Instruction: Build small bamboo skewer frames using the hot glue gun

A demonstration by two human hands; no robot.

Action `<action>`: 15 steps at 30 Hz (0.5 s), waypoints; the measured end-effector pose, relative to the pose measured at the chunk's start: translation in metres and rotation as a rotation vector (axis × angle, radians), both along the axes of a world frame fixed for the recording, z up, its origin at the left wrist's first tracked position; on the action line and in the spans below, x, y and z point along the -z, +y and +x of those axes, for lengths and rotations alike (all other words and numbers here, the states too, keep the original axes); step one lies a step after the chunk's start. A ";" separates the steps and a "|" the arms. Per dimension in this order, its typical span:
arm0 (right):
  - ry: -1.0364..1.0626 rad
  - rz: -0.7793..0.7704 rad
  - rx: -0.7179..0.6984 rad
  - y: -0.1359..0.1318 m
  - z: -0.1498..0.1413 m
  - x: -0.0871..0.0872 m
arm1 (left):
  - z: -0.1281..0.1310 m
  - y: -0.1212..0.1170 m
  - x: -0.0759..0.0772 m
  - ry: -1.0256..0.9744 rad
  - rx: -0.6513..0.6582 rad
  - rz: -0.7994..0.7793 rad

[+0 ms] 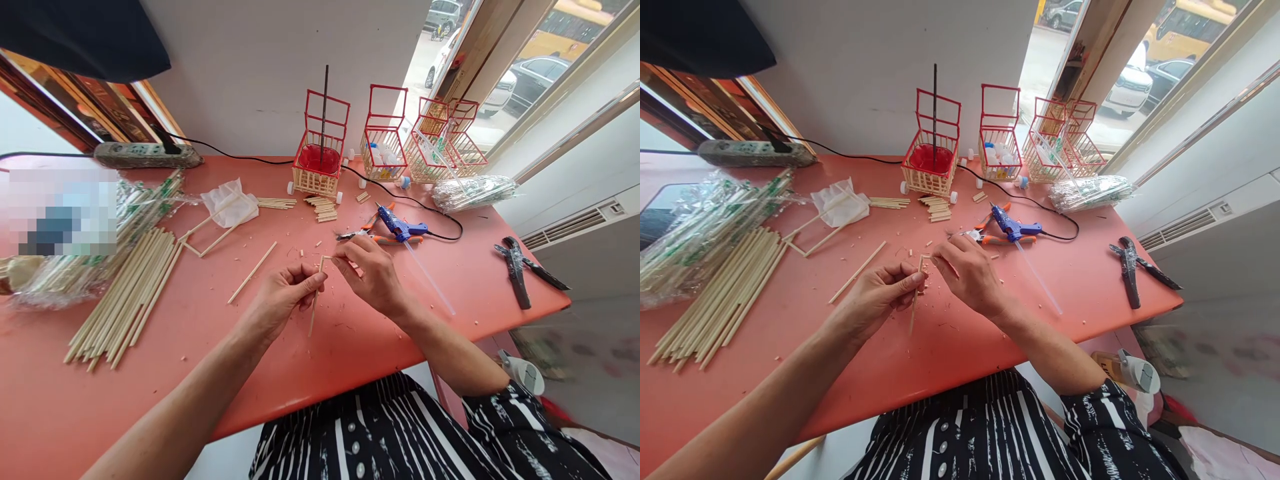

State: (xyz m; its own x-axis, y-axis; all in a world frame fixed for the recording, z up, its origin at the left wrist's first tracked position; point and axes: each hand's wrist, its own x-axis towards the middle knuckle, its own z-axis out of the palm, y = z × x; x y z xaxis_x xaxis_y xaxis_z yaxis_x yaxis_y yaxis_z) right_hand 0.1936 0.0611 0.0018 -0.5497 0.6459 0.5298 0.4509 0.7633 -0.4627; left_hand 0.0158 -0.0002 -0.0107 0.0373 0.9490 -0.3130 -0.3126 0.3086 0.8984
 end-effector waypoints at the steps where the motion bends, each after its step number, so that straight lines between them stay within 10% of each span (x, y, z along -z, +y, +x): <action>1: -0.002 -0.001 -0.001 0.000 0.000 0.000 | 0.000 0.000 0.000 0.001 0.001 0.001; 15: -0.009 -0.001 -0.010 0.000 0.001 0.000 | 0.000 0.001 0.003 0.045 0.014 0.014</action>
State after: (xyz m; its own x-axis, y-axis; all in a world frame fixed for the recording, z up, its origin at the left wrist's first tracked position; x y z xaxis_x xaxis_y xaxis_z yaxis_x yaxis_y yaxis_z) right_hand 0.1942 0.0610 0.0022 -0.5608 0.6407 0.5244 0.4475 0.7674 -0.4591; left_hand 0.0158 0.0007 -0.0140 0.0366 0.9529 -0.3011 -0.2677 0.2996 0.9157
